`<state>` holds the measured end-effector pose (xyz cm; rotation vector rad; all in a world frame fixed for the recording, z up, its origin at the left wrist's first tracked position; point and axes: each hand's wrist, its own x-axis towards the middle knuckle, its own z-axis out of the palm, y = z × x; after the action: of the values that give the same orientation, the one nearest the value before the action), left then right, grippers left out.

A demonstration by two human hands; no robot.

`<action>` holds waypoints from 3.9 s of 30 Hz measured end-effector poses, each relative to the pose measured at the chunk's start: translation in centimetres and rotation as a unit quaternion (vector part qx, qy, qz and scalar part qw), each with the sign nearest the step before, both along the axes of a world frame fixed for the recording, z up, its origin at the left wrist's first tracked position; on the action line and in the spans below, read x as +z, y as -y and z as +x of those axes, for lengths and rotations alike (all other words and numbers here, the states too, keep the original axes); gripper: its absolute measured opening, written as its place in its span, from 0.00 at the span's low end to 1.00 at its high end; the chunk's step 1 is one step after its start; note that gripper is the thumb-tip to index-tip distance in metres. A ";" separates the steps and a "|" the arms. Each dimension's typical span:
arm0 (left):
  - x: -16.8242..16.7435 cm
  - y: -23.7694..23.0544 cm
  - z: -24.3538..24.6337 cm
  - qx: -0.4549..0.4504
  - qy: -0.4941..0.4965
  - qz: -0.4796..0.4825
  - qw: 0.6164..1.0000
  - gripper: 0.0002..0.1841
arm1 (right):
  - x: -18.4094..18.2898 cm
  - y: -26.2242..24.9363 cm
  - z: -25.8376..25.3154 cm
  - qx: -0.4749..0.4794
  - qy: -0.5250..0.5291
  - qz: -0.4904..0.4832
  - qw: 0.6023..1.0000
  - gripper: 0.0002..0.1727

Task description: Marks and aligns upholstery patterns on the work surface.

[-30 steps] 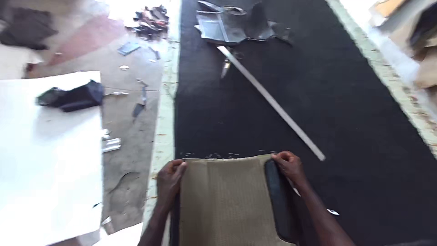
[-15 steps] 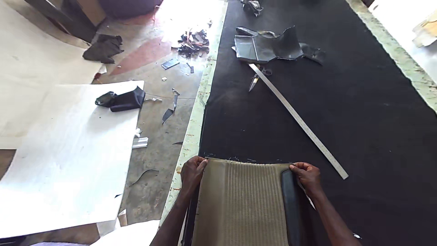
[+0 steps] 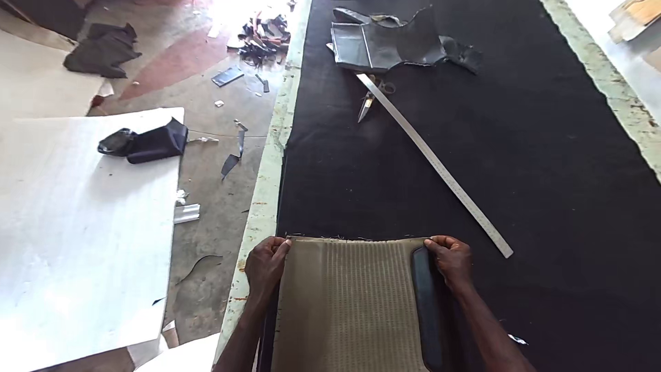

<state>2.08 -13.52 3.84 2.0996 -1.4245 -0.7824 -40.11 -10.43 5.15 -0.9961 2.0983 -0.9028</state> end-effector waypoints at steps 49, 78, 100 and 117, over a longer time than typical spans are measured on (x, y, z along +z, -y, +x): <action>0.5 0.5 -0.9 0.048 0.045 0.020 0.998 0.12 | -2.0 2.5 -1.2 0.015 -0.084 0.049 0.995 0.08; -1.2 -0.3 -2.4 -0.251 0.209 -0.219 0.919 0.14 | -0.5 3.7 -2.5 0.105 -0.100 0.136 0.980 0.16; -0.3 -6.3 -19.2 -0.153 0.273 -0.084 0.946 0.39 | 1.4 6.0 -4.6 0.339 -0.194 0.215 0.895 0.23; -4.7 -7.2 -23.0 -0.140 0.310 -0.115 0.933 0.33 | 1.4 6.8 -8.3 0.396 -0.100 0.112 0.906 0.31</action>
<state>-20.93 -6.37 -0.90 2.0688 -2.0589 -0.0075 -48.36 -17.20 6.54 -1.6747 1.6373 -0.1468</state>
